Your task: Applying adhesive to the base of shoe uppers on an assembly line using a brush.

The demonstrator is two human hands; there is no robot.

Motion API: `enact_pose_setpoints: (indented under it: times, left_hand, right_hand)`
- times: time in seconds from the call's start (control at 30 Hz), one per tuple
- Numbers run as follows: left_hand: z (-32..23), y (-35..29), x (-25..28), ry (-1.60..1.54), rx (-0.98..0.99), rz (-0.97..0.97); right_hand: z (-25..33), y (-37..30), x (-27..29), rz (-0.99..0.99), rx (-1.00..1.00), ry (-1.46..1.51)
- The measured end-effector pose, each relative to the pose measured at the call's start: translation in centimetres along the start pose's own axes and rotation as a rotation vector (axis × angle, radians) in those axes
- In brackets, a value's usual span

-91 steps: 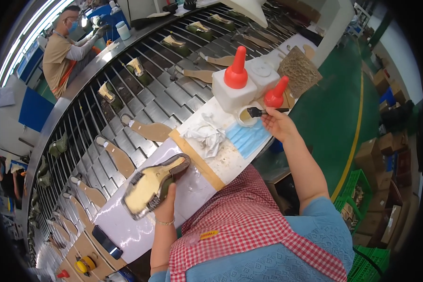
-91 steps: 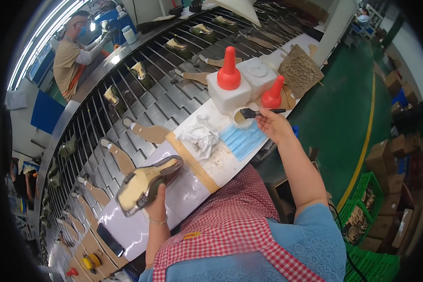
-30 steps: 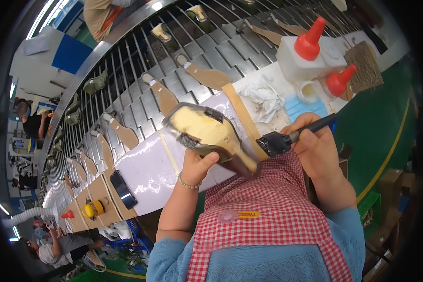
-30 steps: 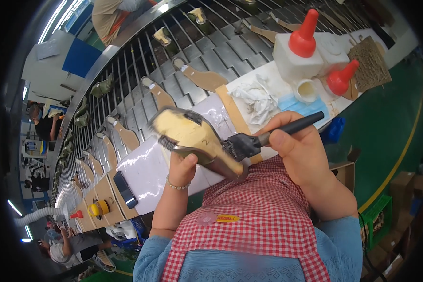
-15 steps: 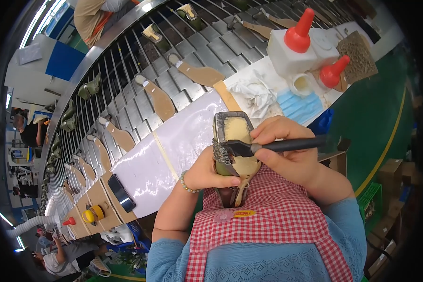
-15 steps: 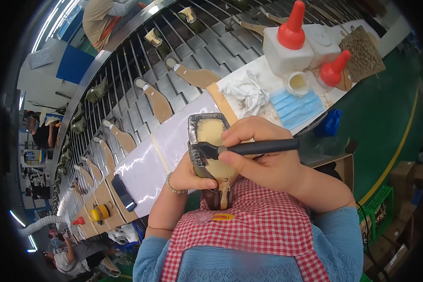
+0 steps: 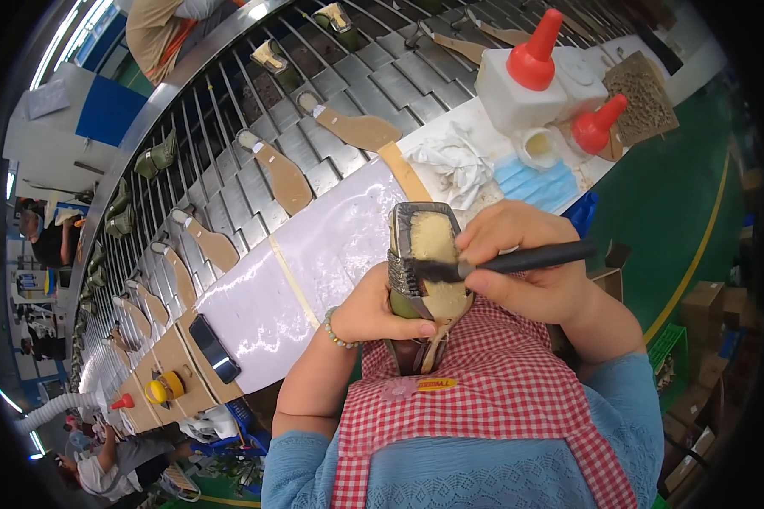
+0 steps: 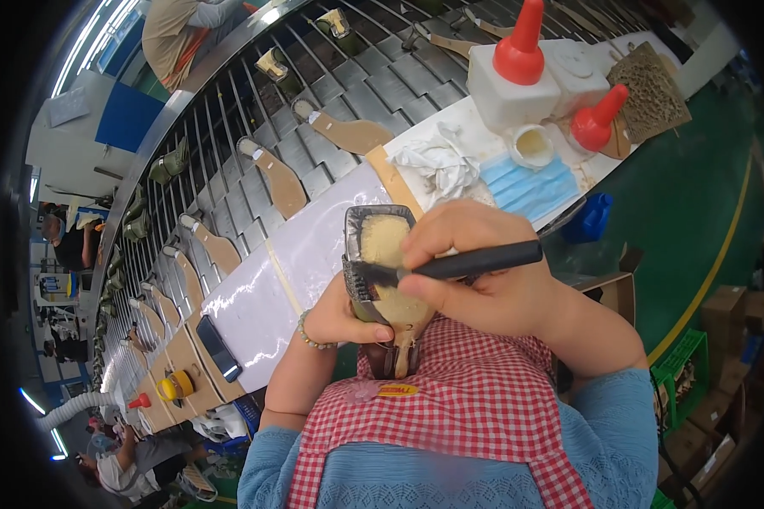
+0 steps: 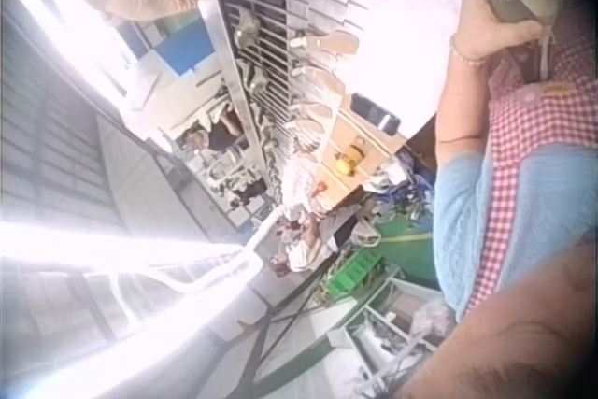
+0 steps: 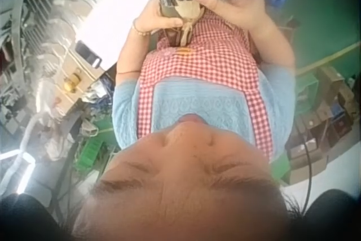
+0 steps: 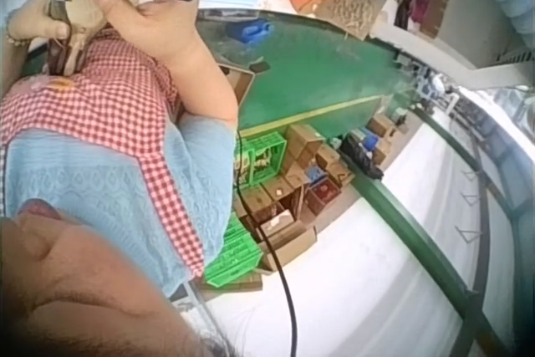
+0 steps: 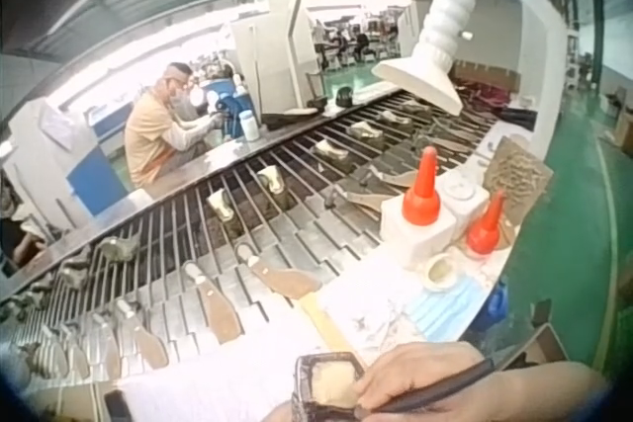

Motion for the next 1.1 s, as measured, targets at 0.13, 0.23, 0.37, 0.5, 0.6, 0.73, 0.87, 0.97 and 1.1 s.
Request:
enact_pose_setpoints:
  times: [0.13, 0.23, 0.37, 0.5, 0.6, 0.73, 0.87, 0.97, 1.1]
  left_hand:
    - [0.4, -0.1, 0.2, -0.012, -0.016, -0.013]
    - [0.6, -0.2, 0.4, -0.016, -0.019, -0.017]
    - [1.9, -1.5, 1.5, -0.138, -0.045, -0.059]
    - [5.3, -3.2, 3.9, -0.144, -0.039, -0.242]
    - [5.5, -3.7, 4.9, -0.165, -0.086, -0.344]
    - [4.6, -4.5, 5.6, -0.149, -0.11, -0.415]
    - [4.6, -4.6, 5.5, -0.126, -0.092, -0.446]
    - [5.0, -4.8, 5.8, -0.1, -0.081, -0.459]
    - [4.9, -4.8, 6.4, -0.144, -0.127, -0.451]
  right_hand:
    - [-0.3, -0.5, -0.3, 0.14, -0.046, 0.061]
    - [-1.0, -0.8, 1.0, 0.092, -0.245, 0.304]
    - [-2.6, -1.7, 7.6, -0.297, -0.334, 0.193]
    - [-6.8, -2.5, 13.5, -0.447, -0.435, -0.416]
    - [-10.8, -3.0, 15.2, -0.453, -0.444, -0.599]
    - [-13.3, -2.2, 15.1, -0.405, -0.496, -0.69]
    - [-14.7, -2.1, 15.2, -0.305, -0.607, -0.718]
    - [-15.3, -3.2, 16.2, -0.36, -0.57, -0.657]
    - [-16.5, -5.8, 17.6, -0.571, -0.651, 0.069]
Point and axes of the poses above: each hand's wrist, its own y-axis towards the middle knuckle, its own x-axis out of the back of the hand, z = x × y, the point moved 7 cm from there along y, towards the middle knuckle, and after that the axes turned 6 degrees about -x, right-handed, at the moved point
